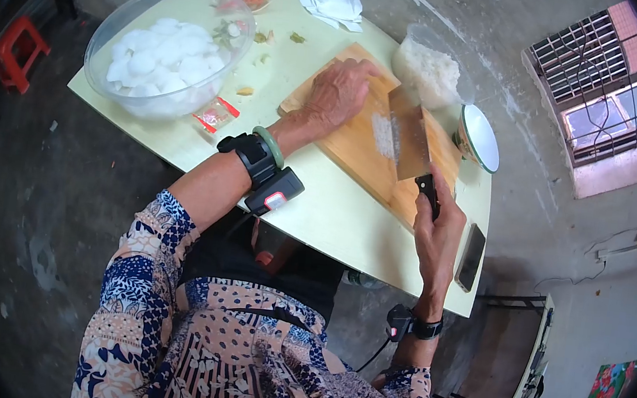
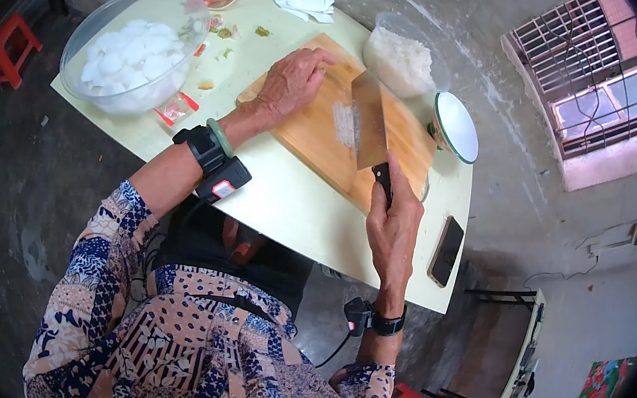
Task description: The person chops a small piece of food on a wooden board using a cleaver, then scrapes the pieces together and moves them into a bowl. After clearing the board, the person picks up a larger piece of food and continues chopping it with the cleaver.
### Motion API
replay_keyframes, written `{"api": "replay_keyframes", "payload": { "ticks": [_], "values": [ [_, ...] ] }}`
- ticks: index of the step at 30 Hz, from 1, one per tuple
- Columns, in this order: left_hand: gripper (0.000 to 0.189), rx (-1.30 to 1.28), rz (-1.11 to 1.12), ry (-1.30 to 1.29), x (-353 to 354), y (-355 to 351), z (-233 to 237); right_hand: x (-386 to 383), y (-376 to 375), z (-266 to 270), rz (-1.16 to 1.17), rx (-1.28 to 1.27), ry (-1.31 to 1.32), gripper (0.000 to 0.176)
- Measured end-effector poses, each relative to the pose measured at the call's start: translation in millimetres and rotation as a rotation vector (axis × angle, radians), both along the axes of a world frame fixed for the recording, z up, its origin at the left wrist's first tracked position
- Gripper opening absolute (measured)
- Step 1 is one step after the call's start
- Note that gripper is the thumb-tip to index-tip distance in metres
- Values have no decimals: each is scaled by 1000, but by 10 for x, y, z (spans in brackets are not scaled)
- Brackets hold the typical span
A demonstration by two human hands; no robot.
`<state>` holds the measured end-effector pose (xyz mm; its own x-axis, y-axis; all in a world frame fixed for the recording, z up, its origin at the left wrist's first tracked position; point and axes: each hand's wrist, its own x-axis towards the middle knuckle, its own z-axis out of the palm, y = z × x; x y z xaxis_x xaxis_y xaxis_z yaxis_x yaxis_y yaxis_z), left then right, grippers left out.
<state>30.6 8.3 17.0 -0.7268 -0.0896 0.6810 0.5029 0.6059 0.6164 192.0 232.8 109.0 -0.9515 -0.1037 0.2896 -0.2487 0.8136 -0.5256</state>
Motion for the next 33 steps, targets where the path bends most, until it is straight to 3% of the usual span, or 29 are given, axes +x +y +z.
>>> {"api": "replay_keyframes", "payload": {
  "ticks": [4, 7, 10, 12, 19, 22, 25, 28, 33],
  "values": [
    [25, 0, -22, 17, 29, -1, -1, -9, 18, -42, 26, 18, 118, 48],
    [25, 14, -14, -12, 14, 15, -12, -23, 7, 5, 8, 29, -47, 48],
    [26, -29, -2, -2, 10, -5, -20, -16, 36, -52, 17, -11, 117, 48],
    [26, -11, -23, 11, 20, 15, -29, -26, 22, -5, 25, 83, -25, 48],
    [25, -17, -3, -7, 5, 17, -29, -35, 57, -20, -5, 24, 78, 48],
    [26, -8, 11, -19, -7, 30, -31, -54, 40, 15, -28, 39, -71, 48],
    [27, -2, -12, -6, 0, 14, -37, -49, 61, -50, -1, 12, 118, 48],
    [28, 9, -29, 27, 6, 21, -43, -14, 38, 2, -35, 27, -71, 48],
    [27, -13, -13, -19, 26, 7, -7, -49, 103, -114, 1, -17, 107, 47]
  ]
}}
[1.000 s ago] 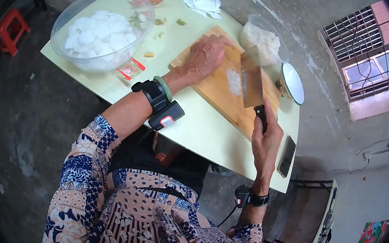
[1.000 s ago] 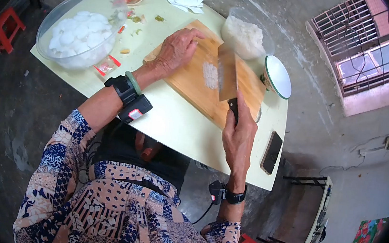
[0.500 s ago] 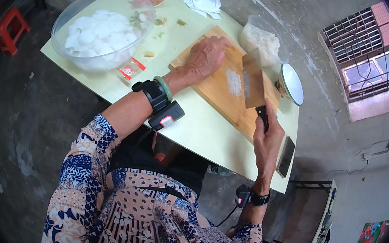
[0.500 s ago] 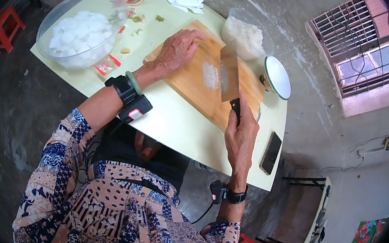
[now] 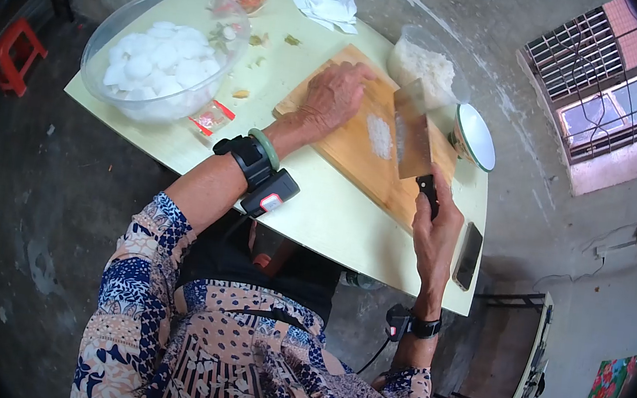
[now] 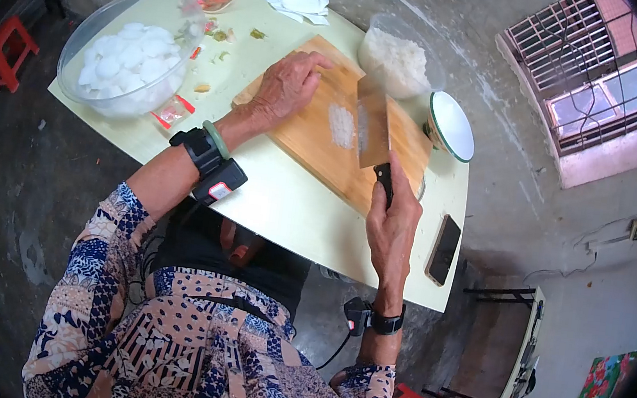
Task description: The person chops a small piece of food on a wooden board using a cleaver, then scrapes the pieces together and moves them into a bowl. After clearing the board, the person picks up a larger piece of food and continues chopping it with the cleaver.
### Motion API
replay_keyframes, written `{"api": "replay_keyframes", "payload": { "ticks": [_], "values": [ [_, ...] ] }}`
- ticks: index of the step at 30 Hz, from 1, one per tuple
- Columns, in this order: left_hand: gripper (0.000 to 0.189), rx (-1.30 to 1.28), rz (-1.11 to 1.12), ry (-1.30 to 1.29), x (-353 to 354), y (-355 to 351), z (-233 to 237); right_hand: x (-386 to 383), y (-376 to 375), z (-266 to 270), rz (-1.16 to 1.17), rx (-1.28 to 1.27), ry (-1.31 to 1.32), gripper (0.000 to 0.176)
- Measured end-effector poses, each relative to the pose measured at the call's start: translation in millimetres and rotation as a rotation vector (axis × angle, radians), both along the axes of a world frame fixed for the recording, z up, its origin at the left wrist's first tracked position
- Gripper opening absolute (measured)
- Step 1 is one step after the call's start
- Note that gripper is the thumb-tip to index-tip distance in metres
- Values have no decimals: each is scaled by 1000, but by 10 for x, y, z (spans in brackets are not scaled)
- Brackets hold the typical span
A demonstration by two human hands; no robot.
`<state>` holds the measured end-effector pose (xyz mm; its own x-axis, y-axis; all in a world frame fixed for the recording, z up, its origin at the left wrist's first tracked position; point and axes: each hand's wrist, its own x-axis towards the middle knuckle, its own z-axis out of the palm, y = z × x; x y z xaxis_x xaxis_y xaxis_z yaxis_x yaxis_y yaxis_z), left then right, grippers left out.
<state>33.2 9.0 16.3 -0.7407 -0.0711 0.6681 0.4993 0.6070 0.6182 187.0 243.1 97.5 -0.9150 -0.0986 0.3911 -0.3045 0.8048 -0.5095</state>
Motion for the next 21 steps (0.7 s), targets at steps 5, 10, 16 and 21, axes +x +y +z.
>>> {"api": "replay_keyframes", "payload": {
  "ticks": [5, 10, 16, 21],
  "values": [
    [27, 3, -9, 9, -10, -6, -11, -24, 155, 39, -34, -87, -191, 51],
    [27, 4, -1, -6, 3, 0, -3, -85, 552, -90, -26, -541, -307, 54],
    [27, -14, -10, -15, -3, 25, -19, -188, 887, -369, 40, -801, -433, 61],
    [26, -1, -25, 37, -22, 7, -42, -256, 680, -400, 95, -813, -458, 59]
  ]
}}
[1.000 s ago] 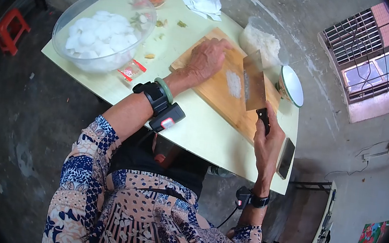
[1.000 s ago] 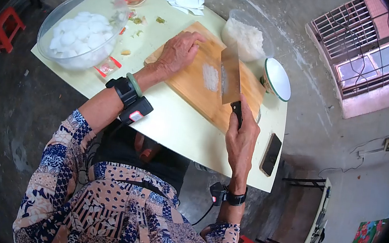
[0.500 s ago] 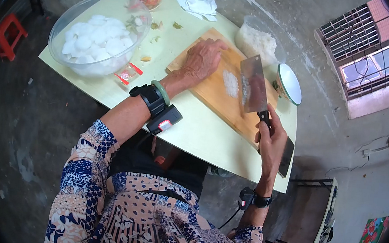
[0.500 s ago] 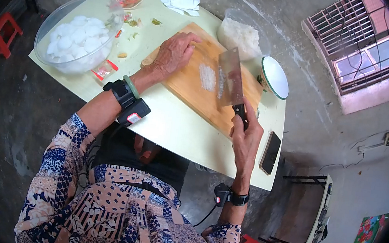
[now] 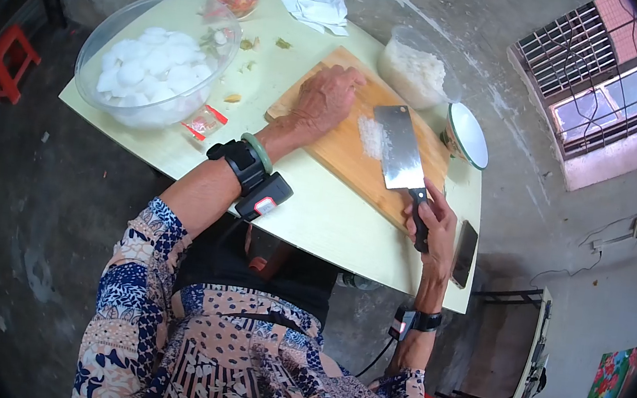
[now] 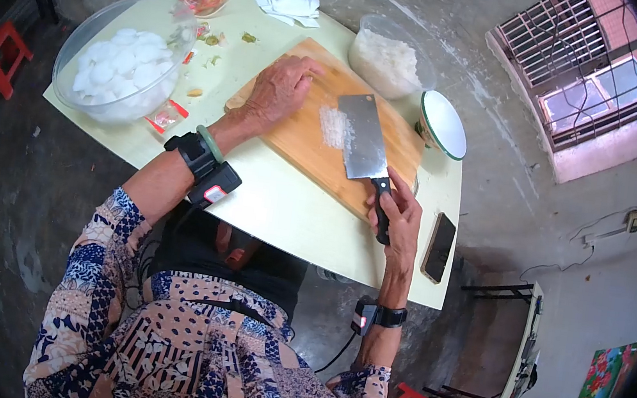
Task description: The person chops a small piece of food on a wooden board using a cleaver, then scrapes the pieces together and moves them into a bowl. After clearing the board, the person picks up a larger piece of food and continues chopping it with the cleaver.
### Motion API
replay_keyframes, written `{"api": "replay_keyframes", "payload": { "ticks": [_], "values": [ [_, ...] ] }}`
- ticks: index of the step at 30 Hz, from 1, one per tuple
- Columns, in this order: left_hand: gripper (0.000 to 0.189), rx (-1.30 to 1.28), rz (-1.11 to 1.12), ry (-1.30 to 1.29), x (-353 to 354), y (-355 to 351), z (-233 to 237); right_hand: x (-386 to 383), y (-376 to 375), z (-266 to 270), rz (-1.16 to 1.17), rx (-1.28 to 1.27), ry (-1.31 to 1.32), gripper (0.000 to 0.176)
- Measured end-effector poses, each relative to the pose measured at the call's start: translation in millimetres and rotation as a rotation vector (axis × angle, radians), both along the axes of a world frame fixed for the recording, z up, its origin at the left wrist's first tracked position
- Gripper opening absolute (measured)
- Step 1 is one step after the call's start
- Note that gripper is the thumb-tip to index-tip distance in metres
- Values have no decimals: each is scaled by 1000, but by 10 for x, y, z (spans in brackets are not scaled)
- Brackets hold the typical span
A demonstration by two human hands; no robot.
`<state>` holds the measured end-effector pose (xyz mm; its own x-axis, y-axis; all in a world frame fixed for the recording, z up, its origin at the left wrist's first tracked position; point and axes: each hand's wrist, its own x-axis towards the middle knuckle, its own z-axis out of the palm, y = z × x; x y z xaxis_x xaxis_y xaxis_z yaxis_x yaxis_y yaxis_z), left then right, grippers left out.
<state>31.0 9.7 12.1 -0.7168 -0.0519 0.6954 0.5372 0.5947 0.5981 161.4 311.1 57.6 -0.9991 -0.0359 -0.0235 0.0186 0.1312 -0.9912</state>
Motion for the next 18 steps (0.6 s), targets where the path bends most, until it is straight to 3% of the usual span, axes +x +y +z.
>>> {"api": "replay_keyframes", "payload": {
  "ticks": [4, 7, 9, 10, 12, 18],
  "values": [
    [25, -24, 20, -54, -2, -23, 21, 19, -159, 55, 12, -8, 11, 58],
    [25, 5, 18, -31, -3, -28, 18, 127, -278, 169, 10, 134, 73, 58],
    [25, 10, 20, -17, -4, -24, 19, 217, -413, 198, -12, 529, 226, 56],
    [25, 13, 21, -4, -2, -20, 15, 223, -453, 210, -12, 530, 223, 56],
    [26, 9, 24, 12, -18, -16, -1, 228, -536, 238, 94, 1008, 741, 55],
    [29, 12, 39, 11, -9, -24, 36, 406, -756, 456, 112, 1231, 654, 61]
  ]
}}
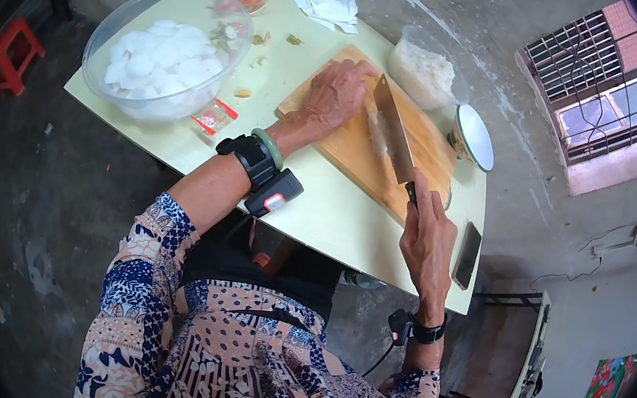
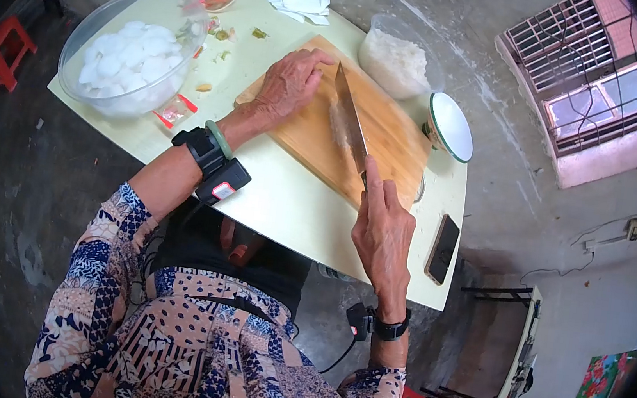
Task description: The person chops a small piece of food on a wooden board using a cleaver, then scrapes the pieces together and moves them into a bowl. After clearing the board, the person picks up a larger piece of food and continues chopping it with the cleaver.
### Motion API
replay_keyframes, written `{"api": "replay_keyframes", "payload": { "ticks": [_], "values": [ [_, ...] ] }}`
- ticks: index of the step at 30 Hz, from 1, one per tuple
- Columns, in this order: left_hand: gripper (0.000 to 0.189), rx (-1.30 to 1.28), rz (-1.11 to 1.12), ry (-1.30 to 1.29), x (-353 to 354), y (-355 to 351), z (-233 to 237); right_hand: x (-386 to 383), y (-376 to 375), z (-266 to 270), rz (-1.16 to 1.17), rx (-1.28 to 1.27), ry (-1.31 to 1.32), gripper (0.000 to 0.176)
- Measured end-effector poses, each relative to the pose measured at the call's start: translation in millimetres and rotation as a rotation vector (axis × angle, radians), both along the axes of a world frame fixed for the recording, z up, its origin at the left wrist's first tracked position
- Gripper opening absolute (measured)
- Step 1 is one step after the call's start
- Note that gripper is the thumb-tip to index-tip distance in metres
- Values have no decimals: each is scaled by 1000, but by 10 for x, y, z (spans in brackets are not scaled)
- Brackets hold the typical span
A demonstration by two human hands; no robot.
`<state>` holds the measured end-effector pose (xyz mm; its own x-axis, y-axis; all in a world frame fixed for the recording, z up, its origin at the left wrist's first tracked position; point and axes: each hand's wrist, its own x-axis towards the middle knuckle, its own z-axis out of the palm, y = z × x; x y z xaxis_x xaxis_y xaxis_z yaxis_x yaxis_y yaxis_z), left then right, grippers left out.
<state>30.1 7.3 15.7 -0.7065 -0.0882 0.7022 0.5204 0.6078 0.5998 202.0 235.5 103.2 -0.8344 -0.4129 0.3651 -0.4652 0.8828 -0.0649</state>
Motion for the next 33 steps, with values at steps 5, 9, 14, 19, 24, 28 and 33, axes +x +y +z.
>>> {"api": "replay_keyframes", "payload": {
  "ticks": [5, 9, 14, 19, 24, 28, 33],
  "values": [
    [33, 88, 141, 77, -9, 4, 67, -8, -39, -10, -21, 12, 10, 62],
    [37, 183, 211, 132, -79, -31, 82, -53, -17, -30, 46, -135, -38, 60],
    [39, 144, 192, 54, -53, -19, 73, -78, -60, -43, -8, -183, -23, 56],
    [40, 130, 178, 67, -49, -26, 47, -105, -63, -67, 24, -227, 1, 54],
    [40, 129, 169, 73, -47, -9, 50, -80, -69, -36, -34, -231, -54, 51],
    [38, 118, 173, 39, -42, -21, 49, -70, -100, -25, -88, -283, -13, 50],
    [37, 114, 169, 65, -70, -8, 46, -129, -19, -68, -31, -282, -58, 51]
  ]
}}
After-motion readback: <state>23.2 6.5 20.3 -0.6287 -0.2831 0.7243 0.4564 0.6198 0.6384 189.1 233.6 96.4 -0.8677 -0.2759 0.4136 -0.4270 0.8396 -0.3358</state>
